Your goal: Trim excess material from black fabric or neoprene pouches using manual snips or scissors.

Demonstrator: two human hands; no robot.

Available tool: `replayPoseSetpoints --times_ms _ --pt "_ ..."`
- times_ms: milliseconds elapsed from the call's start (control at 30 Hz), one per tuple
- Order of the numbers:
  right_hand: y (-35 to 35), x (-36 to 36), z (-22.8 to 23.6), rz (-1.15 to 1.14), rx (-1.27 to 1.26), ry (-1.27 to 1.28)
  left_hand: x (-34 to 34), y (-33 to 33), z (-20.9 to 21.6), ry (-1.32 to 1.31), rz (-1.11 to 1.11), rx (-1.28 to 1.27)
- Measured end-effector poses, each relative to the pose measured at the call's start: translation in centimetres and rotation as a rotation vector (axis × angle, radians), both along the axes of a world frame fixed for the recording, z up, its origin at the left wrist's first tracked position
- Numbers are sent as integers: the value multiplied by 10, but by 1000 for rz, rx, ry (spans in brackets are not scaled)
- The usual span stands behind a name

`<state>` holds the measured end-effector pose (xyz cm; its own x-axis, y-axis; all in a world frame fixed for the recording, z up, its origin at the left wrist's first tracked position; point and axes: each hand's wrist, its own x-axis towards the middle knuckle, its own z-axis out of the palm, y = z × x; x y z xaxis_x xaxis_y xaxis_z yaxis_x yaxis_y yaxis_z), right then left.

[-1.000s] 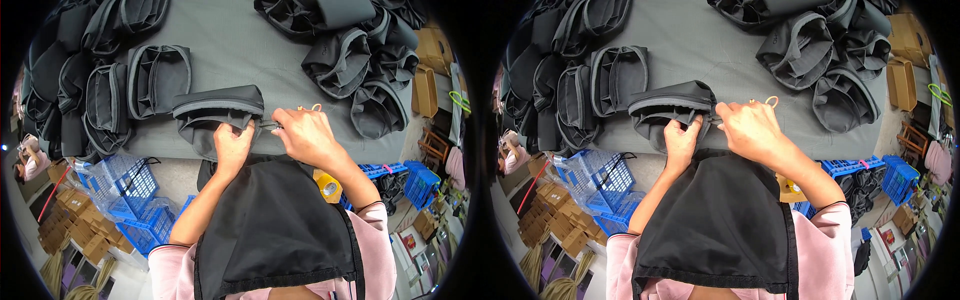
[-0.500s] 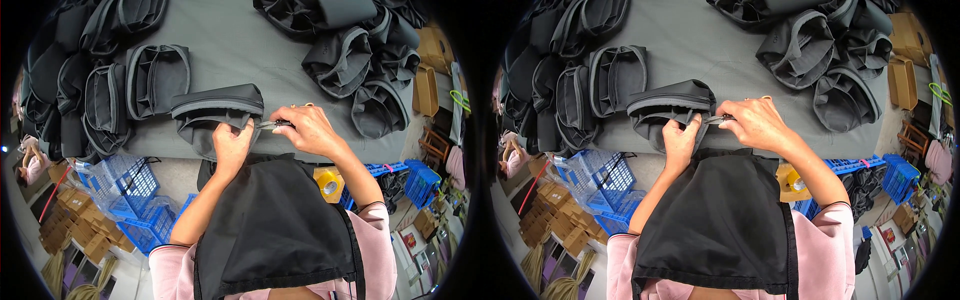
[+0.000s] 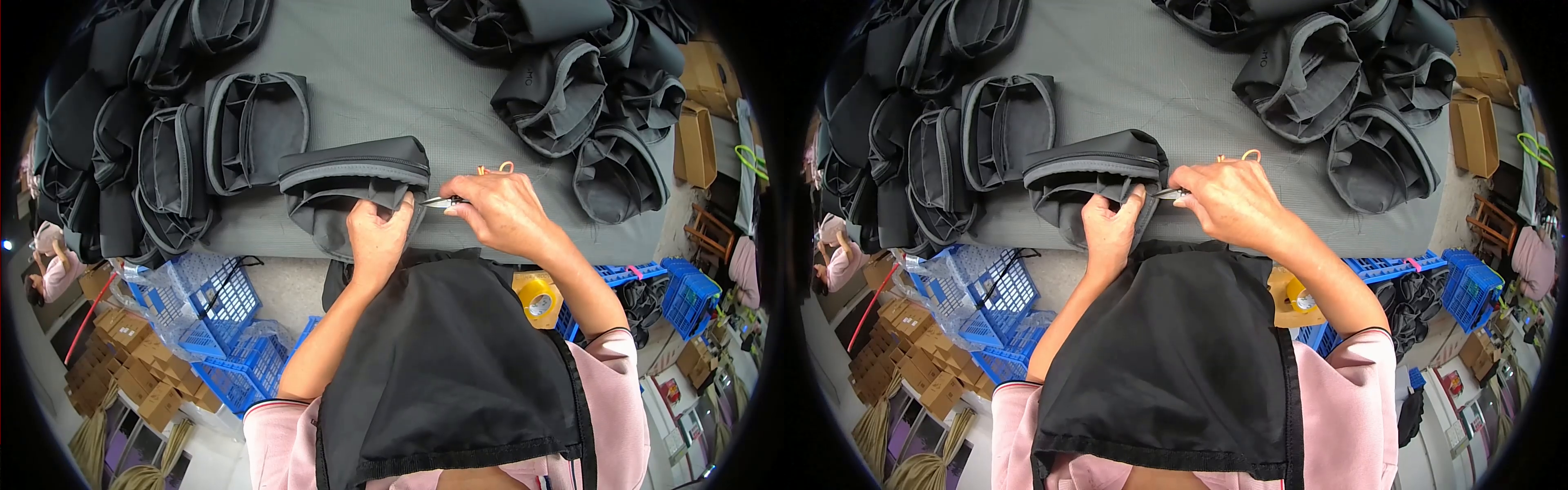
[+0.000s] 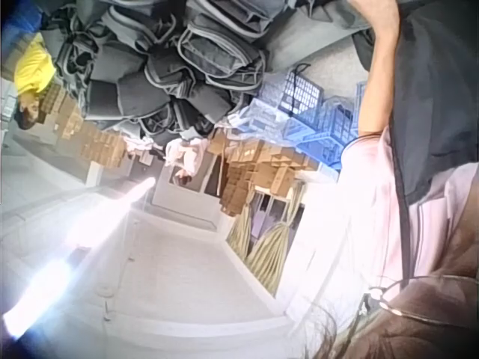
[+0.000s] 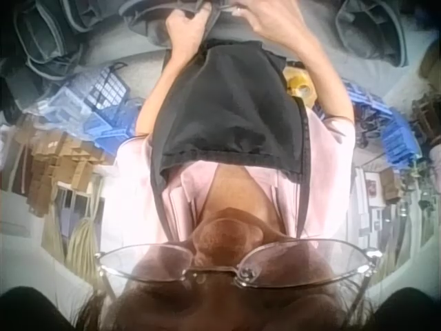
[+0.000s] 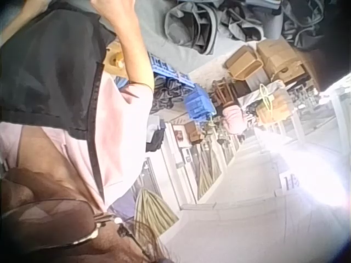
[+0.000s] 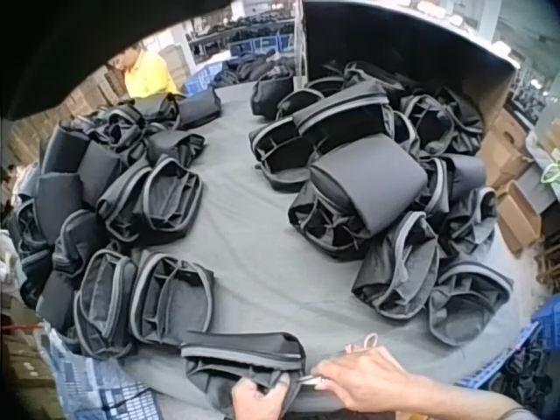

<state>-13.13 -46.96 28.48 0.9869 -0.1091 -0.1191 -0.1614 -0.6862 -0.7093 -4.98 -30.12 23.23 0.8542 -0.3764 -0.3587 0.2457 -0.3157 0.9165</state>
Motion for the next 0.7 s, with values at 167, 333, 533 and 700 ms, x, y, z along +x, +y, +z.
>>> replayPoseSetpoints --times_ms 167,333,533,700 --pt "9 -7 -5 -211 158 118 4 5 -10 5 0 31" --pt "21 -10 -11 -283 70 19 5 -2 -4 36 18 -27" --pt "30 -14 -12 -496 339 -193 26 -5 6 123 -65 45" --pt "38 -19 -9 -428 305 -134 36 -10 15 181 -119 95"
